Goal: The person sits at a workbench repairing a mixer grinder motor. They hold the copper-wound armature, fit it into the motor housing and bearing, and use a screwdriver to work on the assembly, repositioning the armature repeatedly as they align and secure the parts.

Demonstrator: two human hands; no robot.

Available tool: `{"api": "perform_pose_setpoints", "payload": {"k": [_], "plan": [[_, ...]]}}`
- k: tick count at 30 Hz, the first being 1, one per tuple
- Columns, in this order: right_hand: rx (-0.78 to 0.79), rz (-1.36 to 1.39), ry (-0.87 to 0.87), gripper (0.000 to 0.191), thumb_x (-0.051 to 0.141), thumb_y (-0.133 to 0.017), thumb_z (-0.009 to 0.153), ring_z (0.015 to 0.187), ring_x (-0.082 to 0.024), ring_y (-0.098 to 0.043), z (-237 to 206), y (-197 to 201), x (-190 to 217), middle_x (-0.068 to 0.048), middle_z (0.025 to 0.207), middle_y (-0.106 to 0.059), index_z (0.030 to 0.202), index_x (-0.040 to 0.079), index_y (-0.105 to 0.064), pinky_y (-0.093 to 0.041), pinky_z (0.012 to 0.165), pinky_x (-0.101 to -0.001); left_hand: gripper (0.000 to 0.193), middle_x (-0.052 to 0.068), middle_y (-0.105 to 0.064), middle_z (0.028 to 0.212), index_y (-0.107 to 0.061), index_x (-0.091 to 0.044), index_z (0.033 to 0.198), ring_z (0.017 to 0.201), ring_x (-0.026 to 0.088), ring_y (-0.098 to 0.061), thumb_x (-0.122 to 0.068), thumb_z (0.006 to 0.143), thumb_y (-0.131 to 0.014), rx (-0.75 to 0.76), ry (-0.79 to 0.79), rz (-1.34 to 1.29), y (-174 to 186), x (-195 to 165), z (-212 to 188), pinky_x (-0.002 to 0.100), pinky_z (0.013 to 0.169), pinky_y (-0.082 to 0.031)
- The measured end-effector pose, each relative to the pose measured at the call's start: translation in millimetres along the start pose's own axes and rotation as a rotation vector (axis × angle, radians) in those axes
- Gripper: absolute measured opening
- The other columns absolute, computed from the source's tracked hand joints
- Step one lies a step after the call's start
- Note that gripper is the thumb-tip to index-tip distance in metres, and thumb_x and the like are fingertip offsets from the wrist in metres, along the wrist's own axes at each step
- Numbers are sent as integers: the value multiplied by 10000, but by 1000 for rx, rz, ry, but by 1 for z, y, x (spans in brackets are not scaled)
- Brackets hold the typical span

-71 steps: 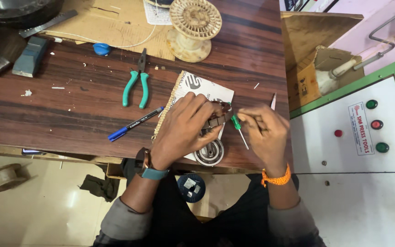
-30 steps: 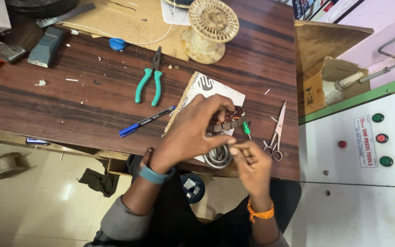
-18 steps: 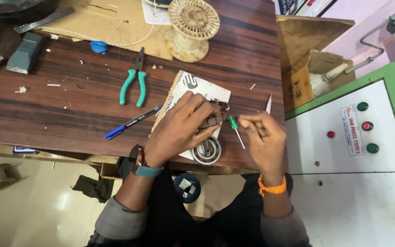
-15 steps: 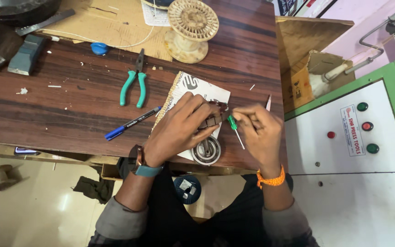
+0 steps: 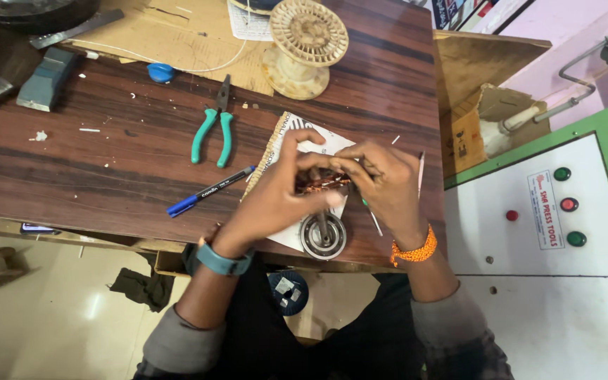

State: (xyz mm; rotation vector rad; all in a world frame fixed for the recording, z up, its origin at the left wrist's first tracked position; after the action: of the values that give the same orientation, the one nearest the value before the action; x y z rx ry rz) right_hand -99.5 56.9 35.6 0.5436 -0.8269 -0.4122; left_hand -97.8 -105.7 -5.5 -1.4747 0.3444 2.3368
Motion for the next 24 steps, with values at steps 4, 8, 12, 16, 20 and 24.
{"api": "perform_pose_setpoints", "payload": {"k": [4,8,12,16,20,24], "plan": [[-16,85,-37,65,37,-758,974,815,-79,-750,-2,-3,2,-47,892,-755,993,19,-699,-593,666,-242,597,75,-750,1026,-291,-80,1381,991,117,-683,-89,942,-694,-55,239,-484,8,21,1,304,904,-558],[-46,-158,-77,137,76,-861,867,577,-107,-545,-19,-2,8,-58,693,-664,932,16,-758,-406,524,-264,598,61,-714,973,-298,-96,1377,915,93,-619,-25,951,-712,-35,169,-251,13,25,2,268,824,-503],[-51,-16,-61,126,92,-805,920,674,-29,-600,-49,-9,16,-17,804,-701,988,21,-725,-450,577,-198,563,39,-701,987,-311,-105,1360,941,84,-631,-29,961,-700,30,145,-270,18,27,1,259,859,-522],[-81,14,-232,108,94,-797,891,546,-1,-496,-74,-23,3,21,675,-654,939,22,-732,-349,477,-193,416,19,-695,999,-421,-85,1283,956,70,-604,-56,970,-695,78,113,-167,20,22,-1,266,847,-502],[-107,156,-346,58,54,-751,925,579,6,-419,-100,-38,-14,57,683,-596,915,26,-702,-316,499,-193,268,-9,-673,994,-525,-84,1174,954,73,-612,-131,981,-705,82,99,-131,20,10,-2,284,830,-513],[-134,110,-411,76,40,-742,949,589,8,-376,-120,-32,-38,66,647,-506,898,26,-688,-262,509,-199,424,28,-609,964,-568,-84,1127,900,158,-592,-222,835,-844,73,-83,211,13,-12,-3,333,812,-512]]}}
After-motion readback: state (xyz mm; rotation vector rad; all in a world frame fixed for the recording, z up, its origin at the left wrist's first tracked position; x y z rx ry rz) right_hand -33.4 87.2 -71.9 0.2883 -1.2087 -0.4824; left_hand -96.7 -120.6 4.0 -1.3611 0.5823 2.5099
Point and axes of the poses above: each hand's wrist, its own z-axis towards the middle knuckle, its own y-axis out of the back of the hand, x = y × z, the point moved 5 cm from there along z, towards the middle knuckle
